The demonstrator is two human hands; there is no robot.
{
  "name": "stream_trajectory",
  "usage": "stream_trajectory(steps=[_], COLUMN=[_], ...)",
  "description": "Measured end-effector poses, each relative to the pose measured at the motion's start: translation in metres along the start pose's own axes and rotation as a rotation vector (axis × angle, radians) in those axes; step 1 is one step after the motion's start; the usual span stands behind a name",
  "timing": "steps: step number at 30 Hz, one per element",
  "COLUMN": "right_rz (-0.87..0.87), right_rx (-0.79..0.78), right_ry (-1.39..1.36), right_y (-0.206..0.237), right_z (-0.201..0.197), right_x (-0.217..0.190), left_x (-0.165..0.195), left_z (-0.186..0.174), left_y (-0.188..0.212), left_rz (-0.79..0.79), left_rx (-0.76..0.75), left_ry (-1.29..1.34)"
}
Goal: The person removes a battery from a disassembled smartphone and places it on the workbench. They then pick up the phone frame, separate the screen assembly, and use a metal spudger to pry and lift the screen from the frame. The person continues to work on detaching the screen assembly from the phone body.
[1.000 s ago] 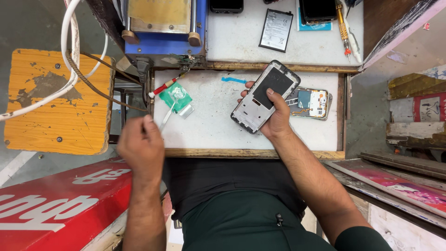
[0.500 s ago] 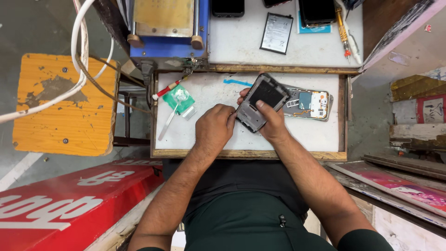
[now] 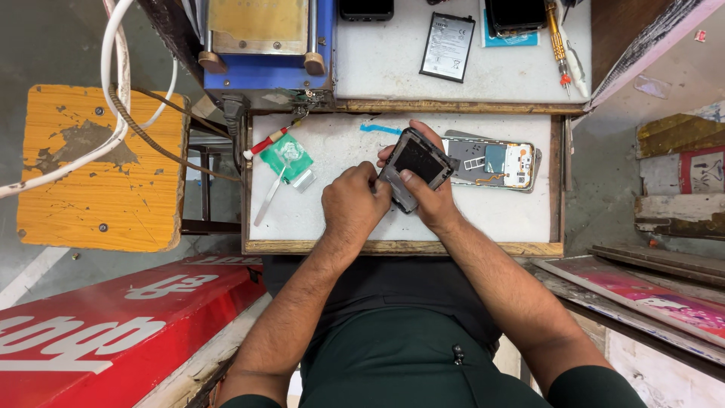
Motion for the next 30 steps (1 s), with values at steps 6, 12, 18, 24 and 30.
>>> stream_trajectory(steps=[6, 12, 18, 24, 30], right_rz=[-0.03, -0.027, 0.05, 0.185, 0.213], right_rx=[-0.035, 0.012, 0.115, 0.306, 0.296], right_ry=[0.071, 0.011, -0.091, -0.291, -0.326], right_y=[0.001, 0.002, 0.002, 0.004, 0.002], right_z=[0.002, -0.002, -0.009, -0.018, -0.014], right_x=[0.004, 0.001, 0.004, 0.012, 0.011], left_x=[-0.002, -0.009, -0.052, -0.123, -0.131], left_z=[0.002, -0.002, -0.053, -0.152, -0.156], left_y=[0.0, 0.0, 0.022, 0.051, 0.047], left_rz=[-0.062, -0.043, -0.037, -0.172, -0.301], left_rx=[-0.025, 0.034, 0.237, 0.561, 0.484], left_ry=[0.029, 0.112, 0.205, -0.055, -0.246])
Point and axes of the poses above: each hand's wrist, its own y-axis away from the middle knuckle, its own z-axis out of the palm, x = y × z, the point moved 7 cm from there along -y, towards the middle knuckle, and after that the axes turned 9 degrees about -z, right-handed, at the moved point
